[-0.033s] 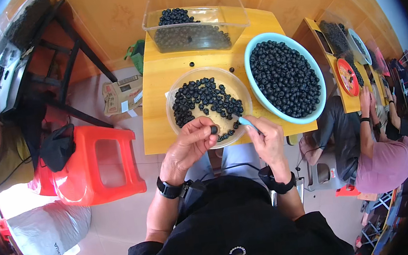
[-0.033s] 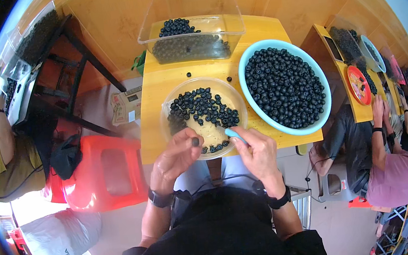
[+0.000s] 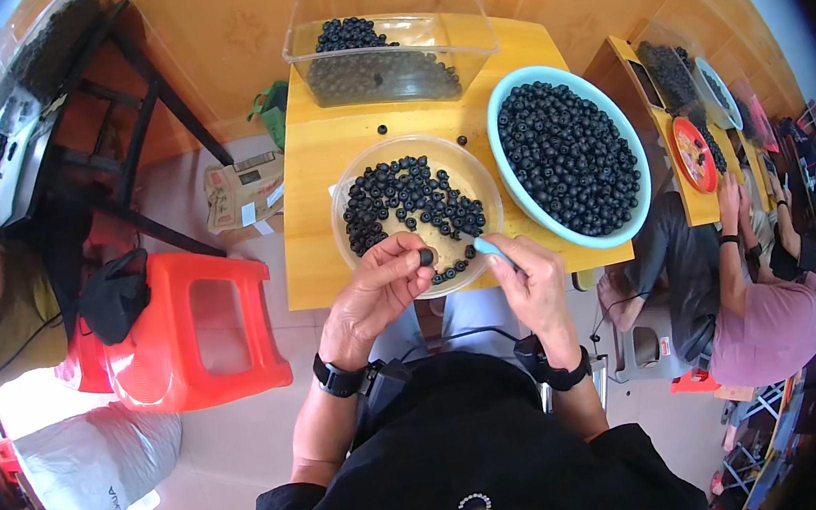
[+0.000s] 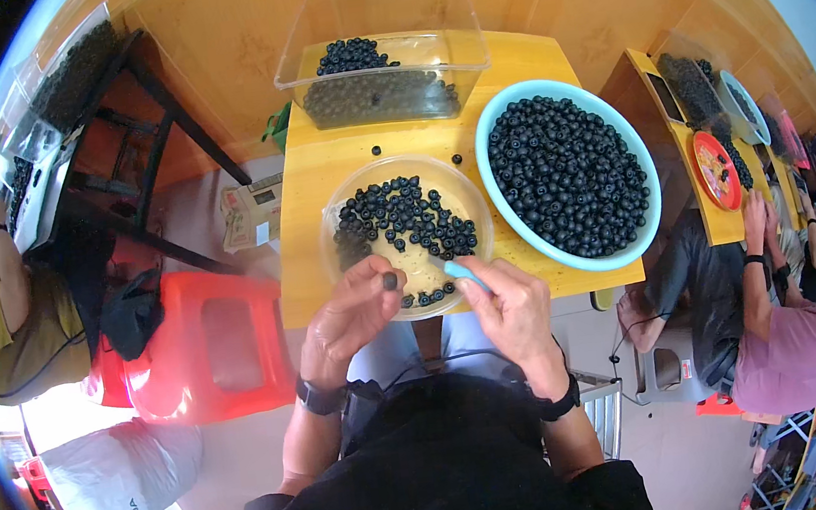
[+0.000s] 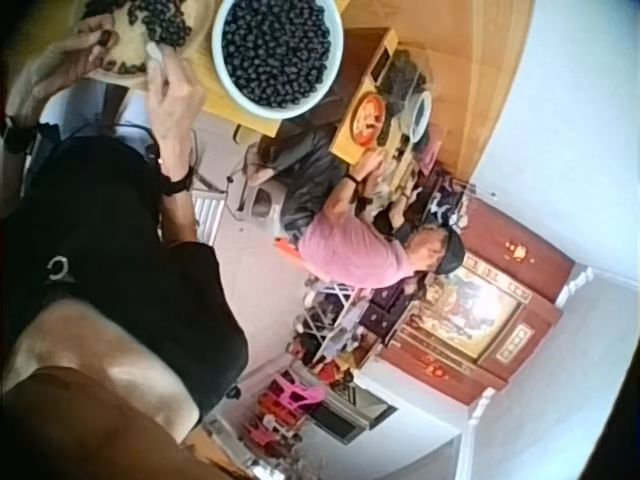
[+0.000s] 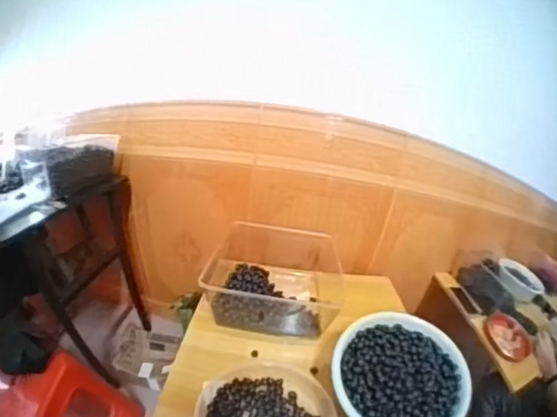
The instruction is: Sorting and processing blueberries or small round components using a handheld plastic scoop.
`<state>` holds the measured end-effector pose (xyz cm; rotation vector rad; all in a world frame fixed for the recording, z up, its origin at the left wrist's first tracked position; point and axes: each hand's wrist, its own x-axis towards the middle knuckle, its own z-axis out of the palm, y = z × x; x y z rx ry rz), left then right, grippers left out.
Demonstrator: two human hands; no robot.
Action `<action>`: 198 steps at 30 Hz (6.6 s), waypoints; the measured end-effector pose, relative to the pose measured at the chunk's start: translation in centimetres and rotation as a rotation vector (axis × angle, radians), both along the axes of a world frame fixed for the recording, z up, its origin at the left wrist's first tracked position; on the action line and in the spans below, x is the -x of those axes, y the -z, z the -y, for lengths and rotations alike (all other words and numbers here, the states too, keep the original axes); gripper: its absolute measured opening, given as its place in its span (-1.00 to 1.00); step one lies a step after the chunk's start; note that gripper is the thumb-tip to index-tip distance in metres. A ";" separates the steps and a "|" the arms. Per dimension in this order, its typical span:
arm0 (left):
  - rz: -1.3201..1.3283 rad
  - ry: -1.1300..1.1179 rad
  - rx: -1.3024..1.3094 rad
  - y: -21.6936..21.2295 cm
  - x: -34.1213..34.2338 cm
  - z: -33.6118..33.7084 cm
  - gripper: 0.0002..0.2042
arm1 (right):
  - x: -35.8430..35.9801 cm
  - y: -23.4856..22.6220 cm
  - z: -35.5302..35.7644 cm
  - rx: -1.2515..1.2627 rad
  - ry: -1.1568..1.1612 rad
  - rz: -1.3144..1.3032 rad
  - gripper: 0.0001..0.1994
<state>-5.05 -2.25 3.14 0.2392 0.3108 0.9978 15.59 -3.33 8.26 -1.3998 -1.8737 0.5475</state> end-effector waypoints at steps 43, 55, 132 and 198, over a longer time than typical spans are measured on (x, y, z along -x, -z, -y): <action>-0.086 0.017 0.035 0.3 0.0 0.4 -0.88 | 0.6 0.7 -0.1 0.099 -0.033 -0.155 -0.79; -0.316 0.024 -0.043 0.6 -1.2 0.9 -0.79 | 1.5 -0.2 -0.8 0.176 -0.249 -0.206 -0.81; -0.177 -0.043 -0.062 0.9 -1.5 -0.8 -0.87 | 1.0 1.1 0.6 -0.019 -0.087 -0.041 -0.80; -0.580 -0.233 -0.045 1.7 3.1 0.3 -0.90 | -11.1 3.4 -2.1 -0.154 0.672 -0.171 -0.75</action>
